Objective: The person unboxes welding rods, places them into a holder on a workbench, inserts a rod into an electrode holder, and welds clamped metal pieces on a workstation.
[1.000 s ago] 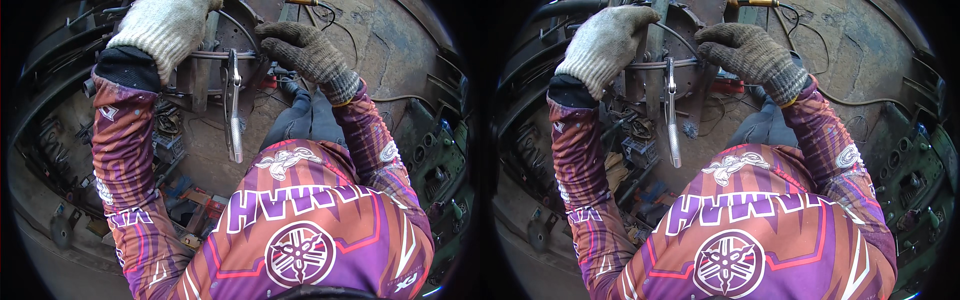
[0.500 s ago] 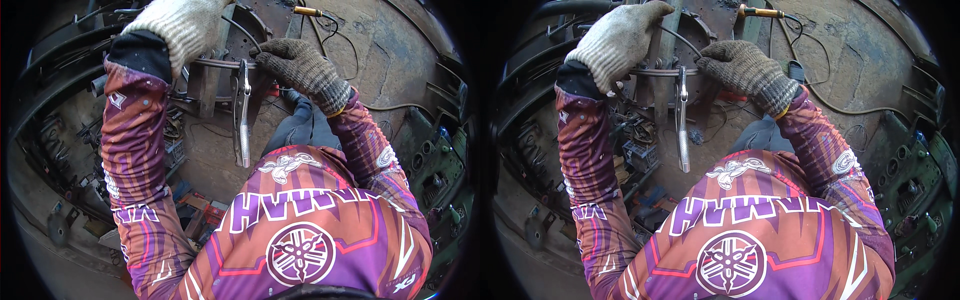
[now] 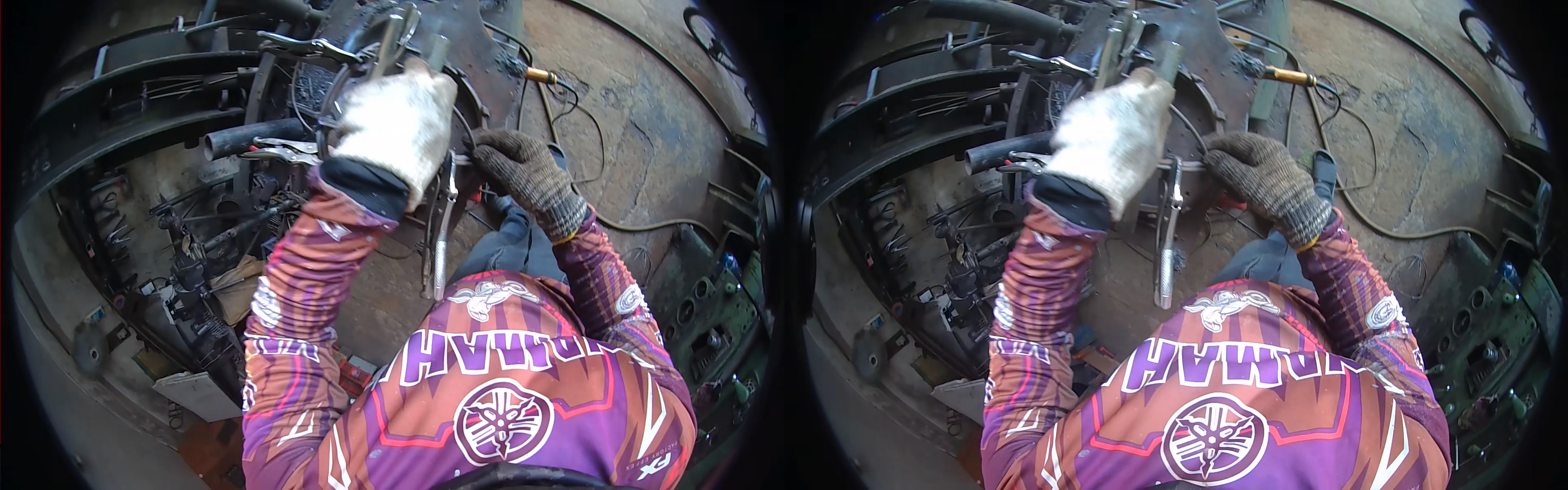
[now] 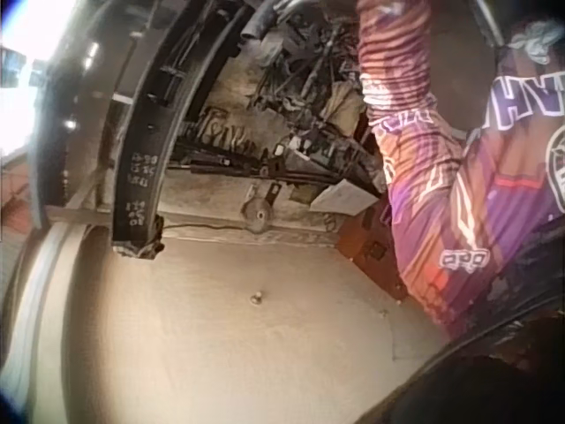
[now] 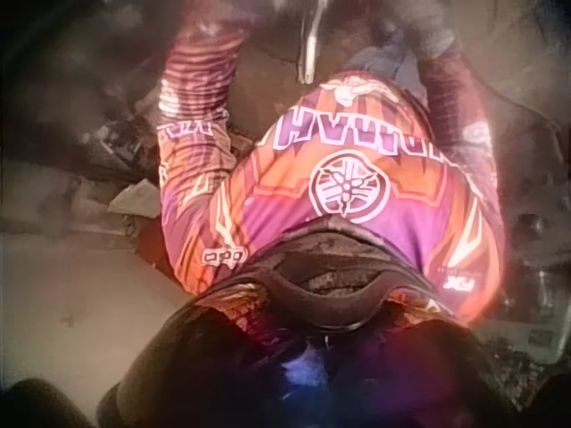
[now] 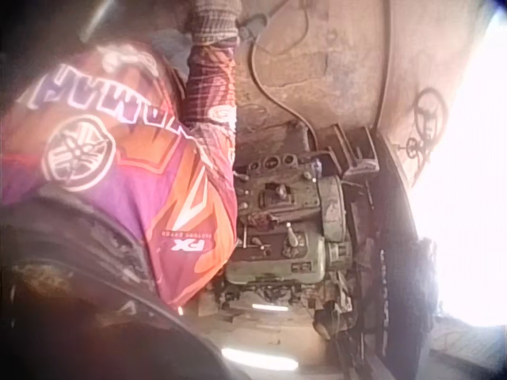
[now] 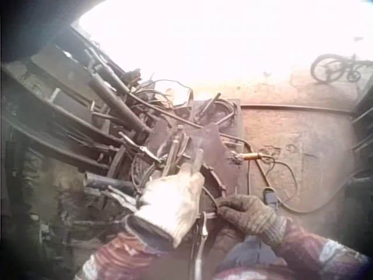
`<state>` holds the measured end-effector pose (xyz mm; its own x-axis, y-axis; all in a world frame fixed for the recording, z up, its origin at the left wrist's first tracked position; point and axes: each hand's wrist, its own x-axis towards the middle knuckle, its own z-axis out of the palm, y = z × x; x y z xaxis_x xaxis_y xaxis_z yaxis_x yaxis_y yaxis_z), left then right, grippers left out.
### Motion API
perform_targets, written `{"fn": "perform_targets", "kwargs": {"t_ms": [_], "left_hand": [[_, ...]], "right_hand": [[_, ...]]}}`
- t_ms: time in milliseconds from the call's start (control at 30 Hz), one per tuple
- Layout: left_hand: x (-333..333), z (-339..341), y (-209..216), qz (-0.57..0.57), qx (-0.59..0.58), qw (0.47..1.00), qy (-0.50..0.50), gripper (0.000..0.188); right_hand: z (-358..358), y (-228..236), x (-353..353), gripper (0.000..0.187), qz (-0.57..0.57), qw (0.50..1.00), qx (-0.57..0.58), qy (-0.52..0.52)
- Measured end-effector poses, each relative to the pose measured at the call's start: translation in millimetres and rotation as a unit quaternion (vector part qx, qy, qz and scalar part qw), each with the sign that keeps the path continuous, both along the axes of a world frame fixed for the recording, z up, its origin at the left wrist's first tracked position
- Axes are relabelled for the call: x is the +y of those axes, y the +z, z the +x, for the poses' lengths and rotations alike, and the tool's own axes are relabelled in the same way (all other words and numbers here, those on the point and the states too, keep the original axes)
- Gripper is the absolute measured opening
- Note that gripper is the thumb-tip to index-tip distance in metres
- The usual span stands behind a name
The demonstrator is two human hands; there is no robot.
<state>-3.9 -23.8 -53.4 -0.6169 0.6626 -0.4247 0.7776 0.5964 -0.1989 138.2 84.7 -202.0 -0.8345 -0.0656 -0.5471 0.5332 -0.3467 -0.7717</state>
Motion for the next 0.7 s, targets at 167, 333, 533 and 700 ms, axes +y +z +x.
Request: {"fn": "perform_targets", "kwargs": {"t_ms": [167,333,533,700], "left_hand": [[-7.0,10.5,-16.3,0.053,0.035,0.998,0.003,0.028],[-2.6,13.6,-20.1,0.069,0.033,0.997,0.018,0.022],[-5.5,15.5,-25.1,0.093,0.054,0.994,0.019,0.018],[-6.1,16.4,-20.8,0.117,0.056,0.991,0.016,0.022]], "right_hand": [[6.9,-22.7,-1.1,0.034,0.028,0.996,0.077,-0.03],[6.4,-20.0,3.0,0.034,0.031,0.998,0.043,-0.019],[8.6,-24.3,1.2,0.033,0.036,0.997,0.063,-0.022],[8.4,-15.6,0.1,0.033,0.067,0.996,0.06,-0.014]]}}
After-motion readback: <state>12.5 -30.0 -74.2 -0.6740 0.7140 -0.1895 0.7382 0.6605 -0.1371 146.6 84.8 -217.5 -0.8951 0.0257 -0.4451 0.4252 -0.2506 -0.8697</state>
